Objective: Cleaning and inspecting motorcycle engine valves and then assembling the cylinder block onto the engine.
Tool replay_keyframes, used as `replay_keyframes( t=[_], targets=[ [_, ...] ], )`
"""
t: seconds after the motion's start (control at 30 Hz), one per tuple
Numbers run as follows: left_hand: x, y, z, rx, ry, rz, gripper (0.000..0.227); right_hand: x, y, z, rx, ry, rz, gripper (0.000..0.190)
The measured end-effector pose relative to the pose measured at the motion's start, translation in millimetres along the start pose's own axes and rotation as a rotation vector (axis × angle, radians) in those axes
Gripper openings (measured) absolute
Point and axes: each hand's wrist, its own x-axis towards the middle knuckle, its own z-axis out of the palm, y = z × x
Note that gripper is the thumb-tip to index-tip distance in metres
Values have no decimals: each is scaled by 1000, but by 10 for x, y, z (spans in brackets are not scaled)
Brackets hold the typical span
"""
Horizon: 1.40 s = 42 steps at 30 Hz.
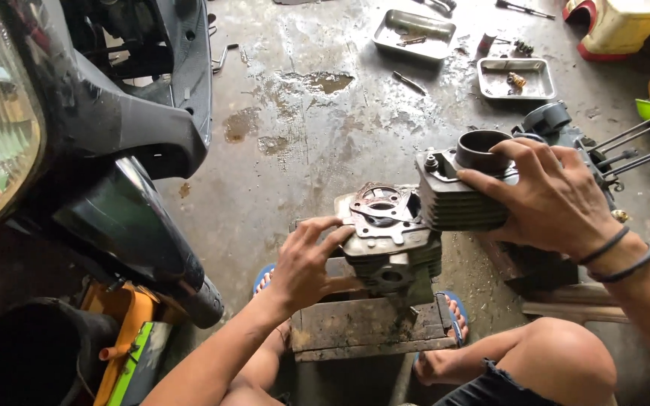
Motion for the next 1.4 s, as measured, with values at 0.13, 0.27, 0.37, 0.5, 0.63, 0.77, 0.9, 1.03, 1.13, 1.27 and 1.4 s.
replay_keyframes(
  t=[0.13, 0.27, 0.37, 0.5, 0.63, 0.77, 0.9, 1.03, 1.13, 1.27, 1.4],
  targets=[
    [106, 228, 106, 101, -62, -7, 96, -123, 114, 209, 75, 17, -29, 90],
    [157, 499, 250, 249, -41, 51, 107, -327, 133, 406, 67, 21, -30, 92],
    [150, 625, 280, 316, -1, 55, 110, -417, 92, 433, 83, 53, 19, 85],
    [110, 568, 239, 356, -22, 85, 108, -378, 1, 281, 57, 178, 21, 74],
    [208, 468, 74, 260, -19, 89, 95, -508, -47, 279, 47, 142, 72, 79],
    [383, 465, 2, 219, -168, -27, 114, -597, -131, 276, 51, 131, 100, 78],
    [405, 550, 47, 274, -287, 7, 104, -624, -170, 156, 11, 204, 94, 70],
    [327, 599, 143, 320, -248, 23, 94, -637, -247, 80, 2, 224, 100, 61],
    [361, 679, 203, 296, -241, -32, 86, -647, -260, 51, -16, 219, 104, 66],
    [432, 738, 250, 250, -346, -148, 90, -638, -267, 32, -34, 223, 105, 64],
    [445, 757, 314, 225, -371, -181, 86, -617, -251, 14, -66, 240, 95, 66]
  ],
)
